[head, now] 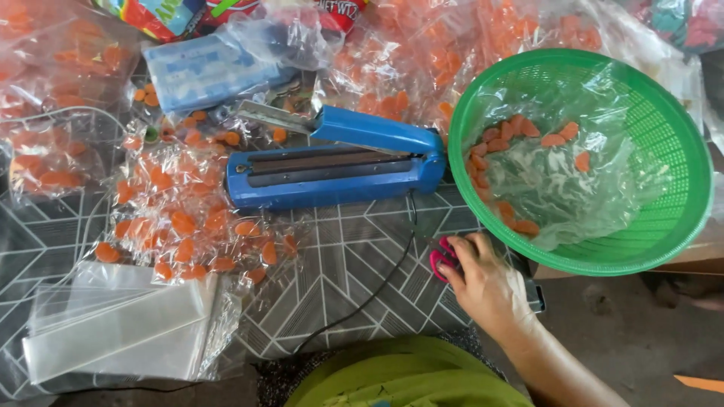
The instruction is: Manually packaging small orange food items into individual plastic bags and sealing them with a heat sealer.
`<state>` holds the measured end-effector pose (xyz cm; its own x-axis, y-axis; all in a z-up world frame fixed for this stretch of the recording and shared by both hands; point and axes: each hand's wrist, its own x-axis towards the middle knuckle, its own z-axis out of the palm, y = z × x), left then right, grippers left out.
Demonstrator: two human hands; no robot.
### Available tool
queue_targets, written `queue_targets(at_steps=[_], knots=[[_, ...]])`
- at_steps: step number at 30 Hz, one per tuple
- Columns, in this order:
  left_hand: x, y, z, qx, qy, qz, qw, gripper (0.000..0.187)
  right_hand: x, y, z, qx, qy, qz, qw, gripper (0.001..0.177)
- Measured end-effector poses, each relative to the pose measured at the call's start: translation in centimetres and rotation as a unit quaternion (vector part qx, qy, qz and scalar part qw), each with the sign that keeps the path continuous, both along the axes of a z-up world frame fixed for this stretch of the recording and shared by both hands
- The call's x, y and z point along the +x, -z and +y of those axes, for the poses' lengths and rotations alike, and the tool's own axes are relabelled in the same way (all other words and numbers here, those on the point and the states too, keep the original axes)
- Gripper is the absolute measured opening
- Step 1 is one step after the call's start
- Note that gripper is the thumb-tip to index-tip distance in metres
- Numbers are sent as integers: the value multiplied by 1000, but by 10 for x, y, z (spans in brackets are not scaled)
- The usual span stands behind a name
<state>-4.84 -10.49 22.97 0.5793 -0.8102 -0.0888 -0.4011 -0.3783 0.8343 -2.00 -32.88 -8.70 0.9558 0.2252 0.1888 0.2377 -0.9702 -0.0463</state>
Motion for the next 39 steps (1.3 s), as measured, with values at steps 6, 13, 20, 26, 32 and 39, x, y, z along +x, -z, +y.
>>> queue_targets(at_steps=[6,13,20,26,32,39], knots=[[99,34,12,137,15,-16,990,14,4,-32,6,24,17,143,989,47],[5,-86,38,292,5,-20,956,14,0,-30,2,12,-37,49,998,50],[-55,-30,85,418,-18,15,908,16,19,-37,21,-54,76,251,963,61],[-79,36,136,536,-30,45,843,20,16,-60,36,-18,105,238,965,54],[-83,198,224,112,-514,-486,698,8,30,-78,94,-36,-80,133,987,45],[-87,340,258,244,-476,-462,708,18,61,-30,118,-105,-149,71,981,53]])
